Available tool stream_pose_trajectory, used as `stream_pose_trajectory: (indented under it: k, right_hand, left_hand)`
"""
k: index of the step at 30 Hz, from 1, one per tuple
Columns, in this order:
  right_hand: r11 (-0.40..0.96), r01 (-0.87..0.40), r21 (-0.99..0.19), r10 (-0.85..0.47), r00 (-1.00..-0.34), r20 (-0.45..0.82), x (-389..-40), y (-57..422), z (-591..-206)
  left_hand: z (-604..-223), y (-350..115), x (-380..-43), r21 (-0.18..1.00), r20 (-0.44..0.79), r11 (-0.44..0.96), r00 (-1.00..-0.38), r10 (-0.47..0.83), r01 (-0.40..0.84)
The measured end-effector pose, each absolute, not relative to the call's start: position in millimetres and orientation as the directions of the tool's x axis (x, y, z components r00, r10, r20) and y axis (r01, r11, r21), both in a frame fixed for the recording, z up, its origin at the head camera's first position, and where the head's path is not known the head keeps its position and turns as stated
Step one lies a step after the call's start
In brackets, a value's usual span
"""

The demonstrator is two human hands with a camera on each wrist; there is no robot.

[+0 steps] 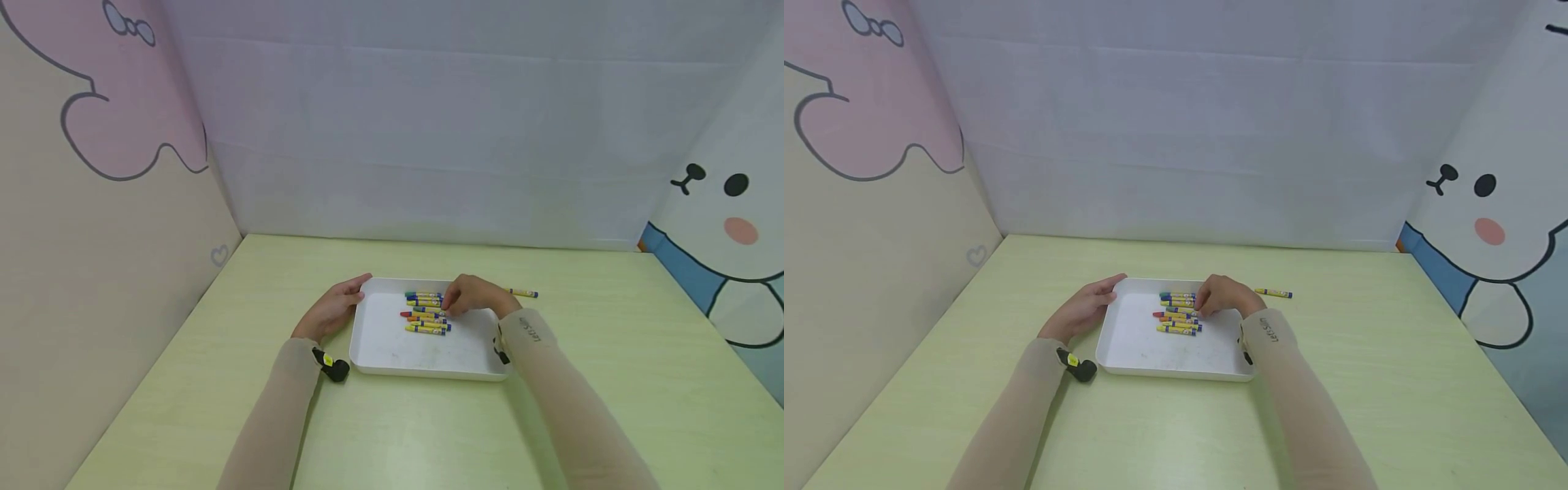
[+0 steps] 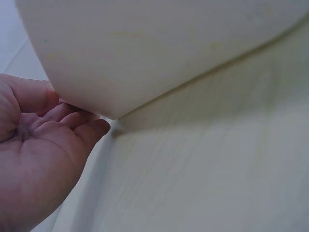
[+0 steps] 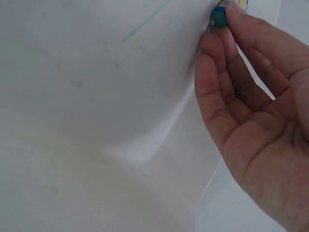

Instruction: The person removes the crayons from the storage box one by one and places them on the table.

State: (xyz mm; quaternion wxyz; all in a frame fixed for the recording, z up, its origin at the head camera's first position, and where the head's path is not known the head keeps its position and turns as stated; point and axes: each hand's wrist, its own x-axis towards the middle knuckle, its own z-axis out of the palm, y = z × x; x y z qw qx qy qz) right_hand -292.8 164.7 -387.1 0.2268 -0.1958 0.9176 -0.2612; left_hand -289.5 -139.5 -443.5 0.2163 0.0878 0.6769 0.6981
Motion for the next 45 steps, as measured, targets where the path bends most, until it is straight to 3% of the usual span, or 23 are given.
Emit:
stream_pose_trajectory:
  k: [28, 45]
  right_hand:
    - [0.797, -0.286, -0.533, -0.484, -0.83, -0.278, -298, 168, -392]
    - [0.798, -0.293, -0.527, -0.479, -0.838, -0.26, -294, 172, -372]
  left_hand:
    - [-446, -140, -295, 0.984, -0.171, 0.028, -0.887, 0.43, -0.176]
    - [-446, -140, -295, 0.983, -0.168, 0.009, -0.886, 0.431, -0.182]
